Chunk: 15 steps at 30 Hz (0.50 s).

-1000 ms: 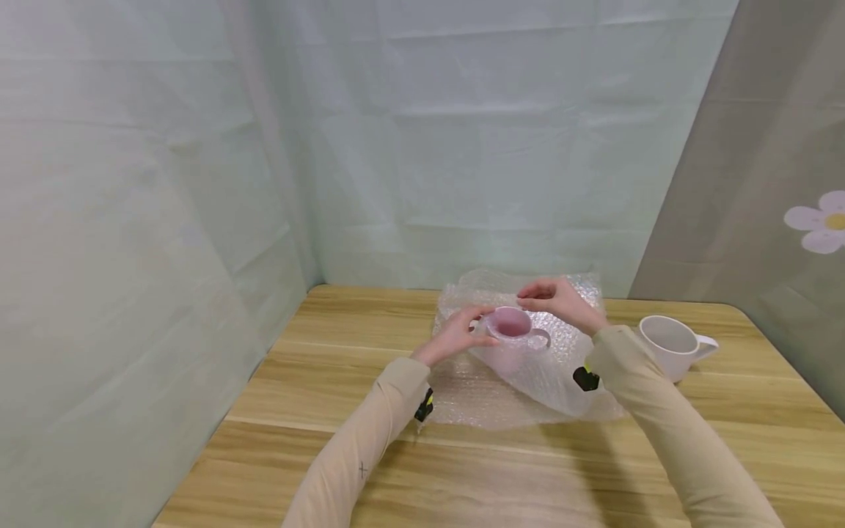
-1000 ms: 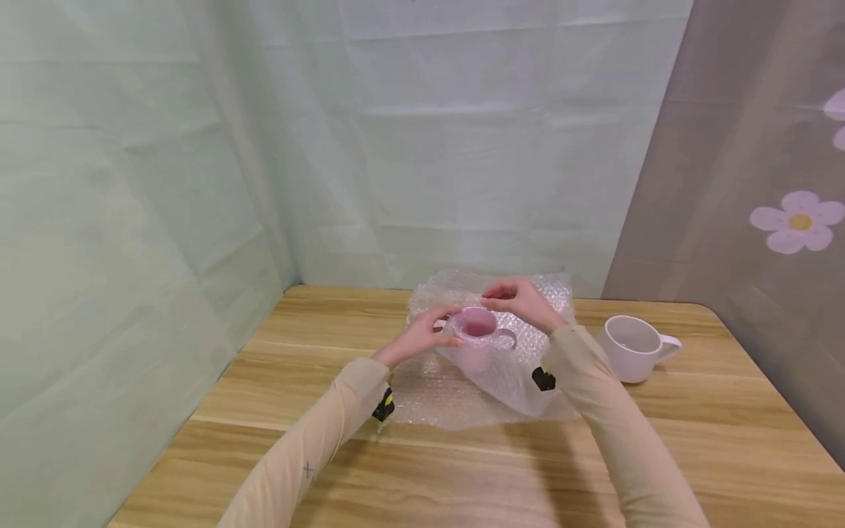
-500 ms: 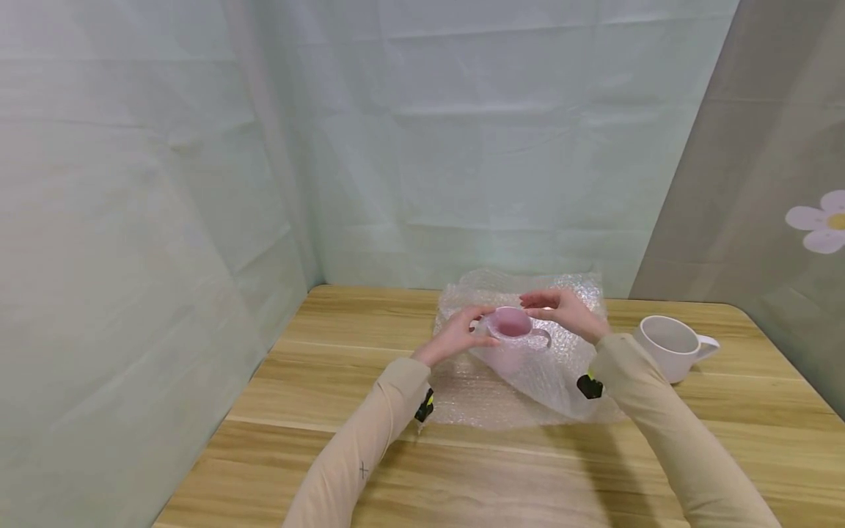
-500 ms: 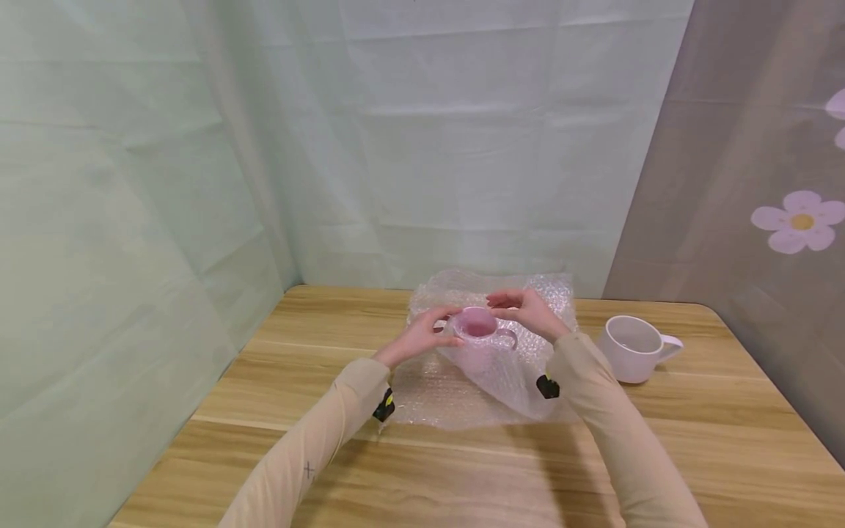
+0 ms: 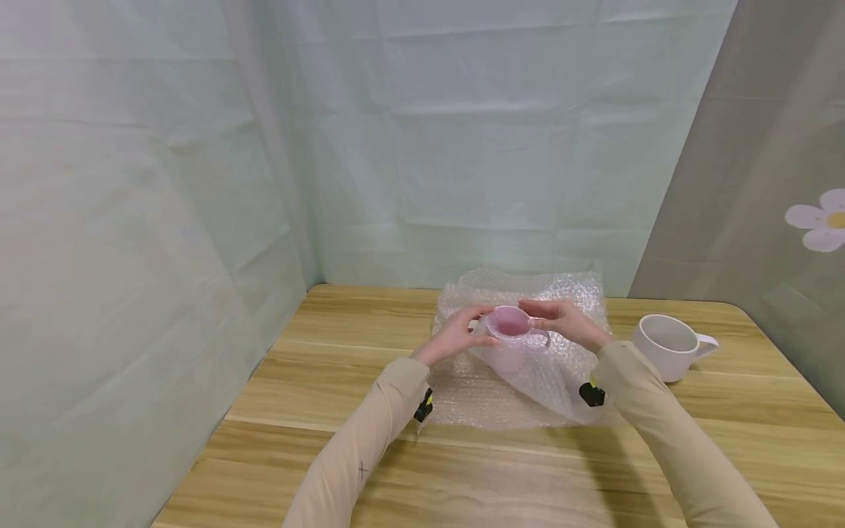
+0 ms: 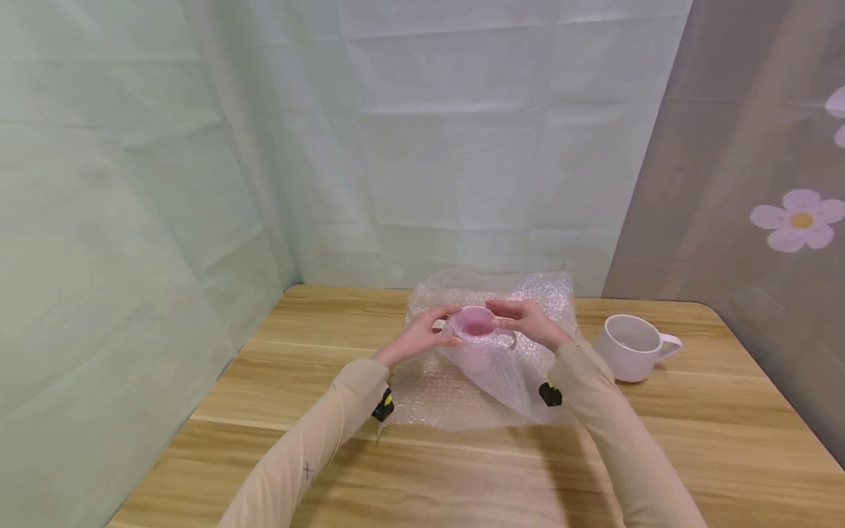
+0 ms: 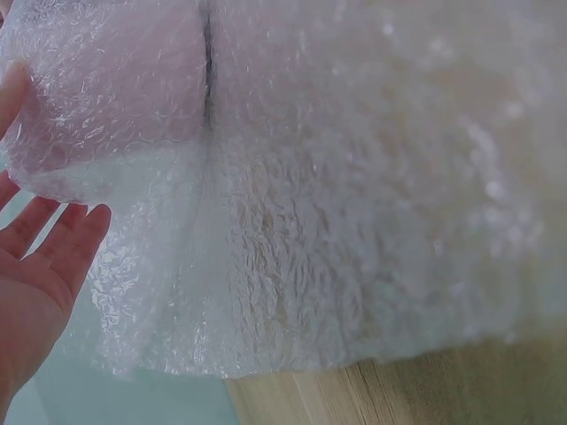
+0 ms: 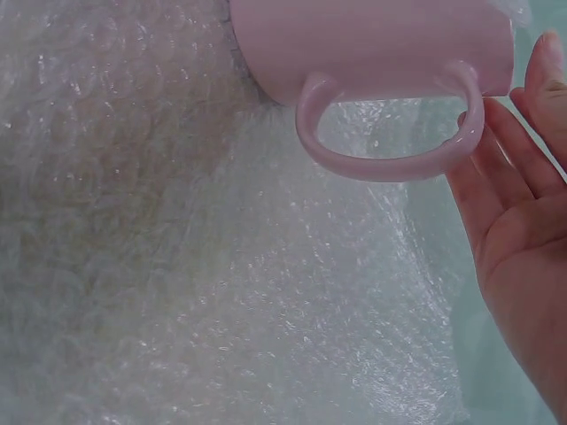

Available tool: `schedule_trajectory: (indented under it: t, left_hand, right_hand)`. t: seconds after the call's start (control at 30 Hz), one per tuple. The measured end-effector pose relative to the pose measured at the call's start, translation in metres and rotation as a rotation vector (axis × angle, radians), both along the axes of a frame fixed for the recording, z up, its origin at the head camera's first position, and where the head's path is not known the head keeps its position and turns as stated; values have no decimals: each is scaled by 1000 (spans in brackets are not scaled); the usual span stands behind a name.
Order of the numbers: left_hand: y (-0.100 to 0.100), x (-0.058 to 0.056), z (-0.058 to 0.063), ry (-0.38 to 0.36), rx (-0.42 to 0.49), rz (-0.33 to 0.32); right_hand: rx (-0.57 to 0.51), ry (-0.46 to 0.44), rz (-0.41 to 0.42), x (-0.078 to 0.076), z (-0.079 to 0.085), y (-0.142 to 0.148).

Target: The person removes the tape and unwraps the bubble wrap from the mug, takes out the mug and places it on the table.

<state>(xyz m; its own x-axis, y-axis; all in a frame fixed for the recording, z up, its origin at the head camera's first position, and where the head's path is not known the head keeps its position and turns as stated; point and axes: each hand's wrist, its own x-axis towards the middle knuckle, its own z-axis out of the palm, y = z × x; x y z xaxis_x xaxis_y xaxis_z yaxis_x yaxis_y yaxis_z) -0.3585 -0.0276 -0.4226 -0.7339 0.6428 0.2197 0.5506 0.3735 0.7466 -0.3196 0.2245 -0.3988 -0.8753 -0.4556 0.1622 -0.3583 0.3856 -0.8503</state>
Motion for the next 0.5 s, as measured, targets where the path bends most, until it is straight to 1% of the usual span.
schedule_trajectory:
  t: [0.17,0.33,0.5]
  left_hand:
    - [0,0,-1,-7,-8,-1]
    - [0,0,-1,-15,1,0]
    - [0,-1,-1,-8,4,-4]
  right_hand:
    - [0,-25,22,0,-4,1]
    - [16,-6,17,-2,-8,1]
    - [25,-25,7,-6,-11,0]
